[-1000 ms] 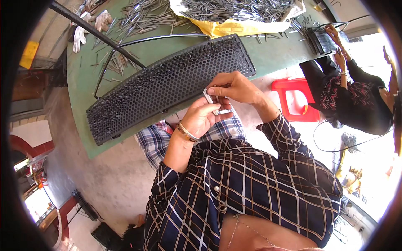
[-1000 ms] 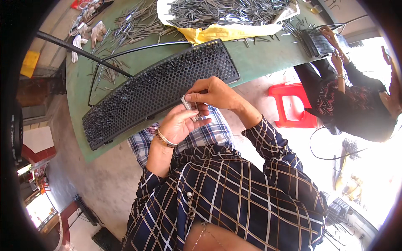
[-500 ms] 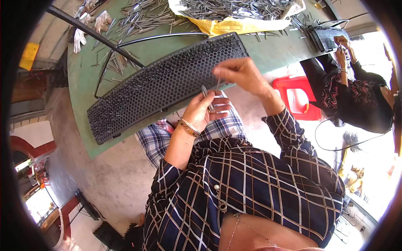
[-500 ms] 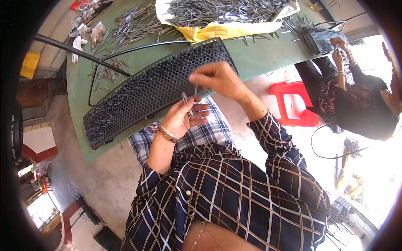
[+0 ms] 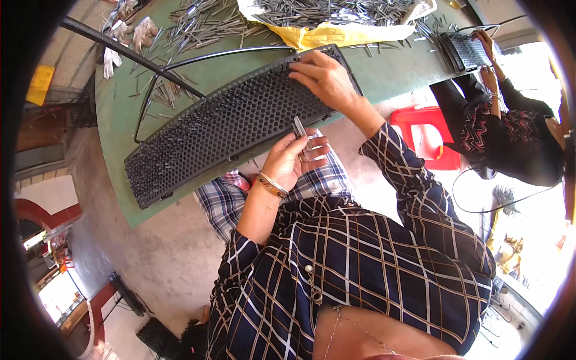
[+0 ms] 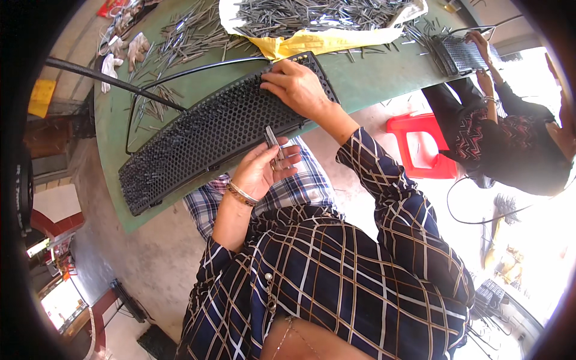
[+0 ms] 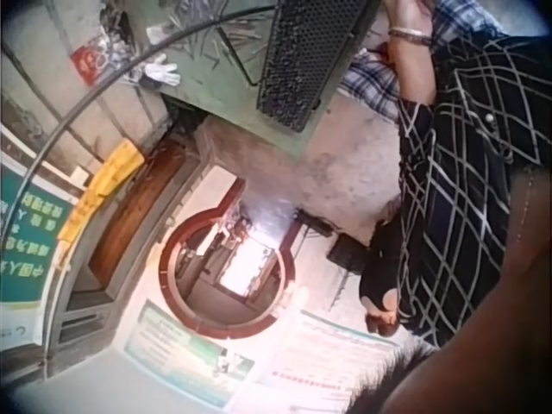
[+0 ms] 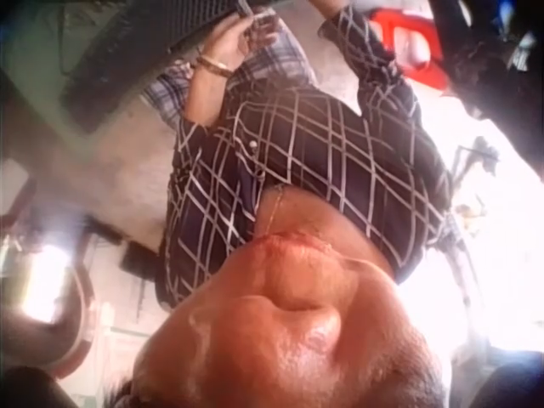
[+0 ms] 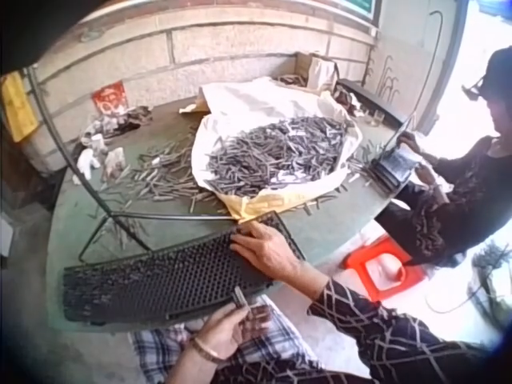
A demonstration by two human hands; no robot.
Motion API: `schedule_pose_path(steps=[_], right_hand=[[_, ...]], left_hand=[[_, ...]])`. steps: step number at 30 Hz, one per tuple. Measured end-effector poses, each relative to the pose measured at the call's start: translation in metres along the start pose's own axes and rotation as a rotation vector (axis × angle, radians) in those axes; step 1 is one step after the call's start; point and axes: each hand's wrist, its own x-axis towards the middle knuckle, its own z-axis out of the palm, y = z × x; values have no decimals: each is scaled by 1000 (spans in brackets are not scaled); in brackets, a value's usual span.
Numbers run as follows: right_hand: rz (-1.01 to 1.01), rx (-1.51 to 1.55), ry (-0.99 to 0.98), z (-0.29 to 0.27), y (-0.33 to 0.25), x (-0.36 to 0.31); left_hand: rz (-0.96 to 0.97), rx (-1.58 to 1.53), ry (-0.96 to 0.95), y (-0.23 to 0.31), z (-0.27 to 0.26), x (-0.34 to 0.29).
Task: Sorting and inserting small metal pins into a perforated grid tray.
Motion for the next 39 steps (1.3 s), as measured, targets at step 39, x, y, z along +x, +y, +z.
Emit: schedule_pose_path(steps=[39], right_hand=[[243, 485, -221, -35, 25, 14]], left_hand=[[95, 308, 37, -3, 10, -3]])
